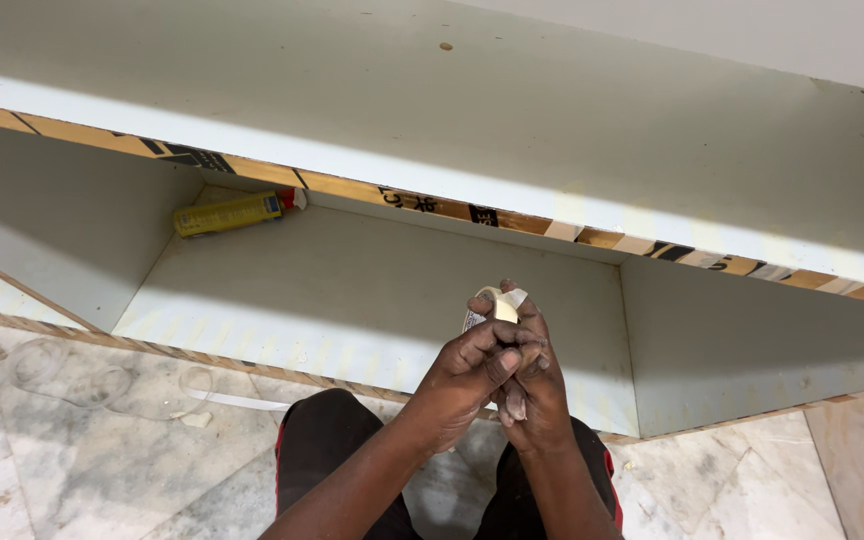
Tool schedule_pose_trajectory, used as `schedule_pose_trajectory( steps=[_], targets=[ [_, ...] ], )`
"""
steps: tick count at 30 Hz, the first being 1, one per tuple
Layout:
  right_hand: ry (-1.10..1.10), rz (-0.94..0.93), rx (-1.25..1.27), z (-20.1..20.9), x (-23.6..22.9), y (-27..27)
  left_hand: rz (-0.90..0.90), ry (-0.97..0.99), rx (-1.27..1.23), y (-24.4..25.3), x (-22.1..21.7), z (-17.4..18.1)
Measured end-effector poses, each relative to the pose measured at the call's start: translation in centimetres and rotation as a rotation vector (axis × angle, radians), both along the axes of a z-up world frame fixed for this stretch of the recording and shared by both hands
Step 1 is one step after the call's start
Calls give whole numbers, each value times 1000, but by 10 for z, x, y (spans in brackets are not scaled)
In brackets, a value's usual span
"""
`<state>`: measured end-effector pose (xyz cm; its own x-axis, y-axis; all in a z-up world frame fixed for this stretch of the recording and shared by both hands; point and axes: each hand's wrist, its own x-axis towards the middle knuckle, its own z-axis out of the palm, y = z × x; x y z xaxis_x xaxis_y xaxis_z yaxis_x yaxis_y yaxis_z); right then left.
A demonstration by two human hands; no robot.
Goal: The person applies masking tape along the front edge of a white cabinet shelf. They hold the tape roll in one hand and smooth the tape with the other, moving along the edge to cover the seam.
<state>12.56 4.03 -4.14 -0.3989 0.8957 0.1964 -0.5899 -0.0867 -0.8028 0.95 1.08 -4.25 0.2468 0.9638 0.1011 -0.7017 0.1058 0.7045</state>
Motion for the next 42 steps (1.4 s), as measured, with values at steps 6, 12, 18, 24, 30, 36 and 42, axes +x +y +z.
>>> schedule_pose_trajectory(
  steps=[6,12,18,24,30,36,42],
  targets=[
    [-1,107,-31,-5,6,5,149,26,108,-1,5,-12],
    [-153,126,83,-7,4,2,246,55,121,-1,8,-21],
    [-180,80,83,2,3,1,169,76,-16,3,4,-20],
    [-32,50,73,9,6,6,157,77,68,-3,6,-13],
    [-62,-84,105,9,7,8,220,58,119,-12,-2,-3],
    [-205,-328,199,11,-5,6,298,329,144,-19,0,8],
    [-172,-489,129,10,-4,11,356,523,249,-35,20,-11]
  ],
)
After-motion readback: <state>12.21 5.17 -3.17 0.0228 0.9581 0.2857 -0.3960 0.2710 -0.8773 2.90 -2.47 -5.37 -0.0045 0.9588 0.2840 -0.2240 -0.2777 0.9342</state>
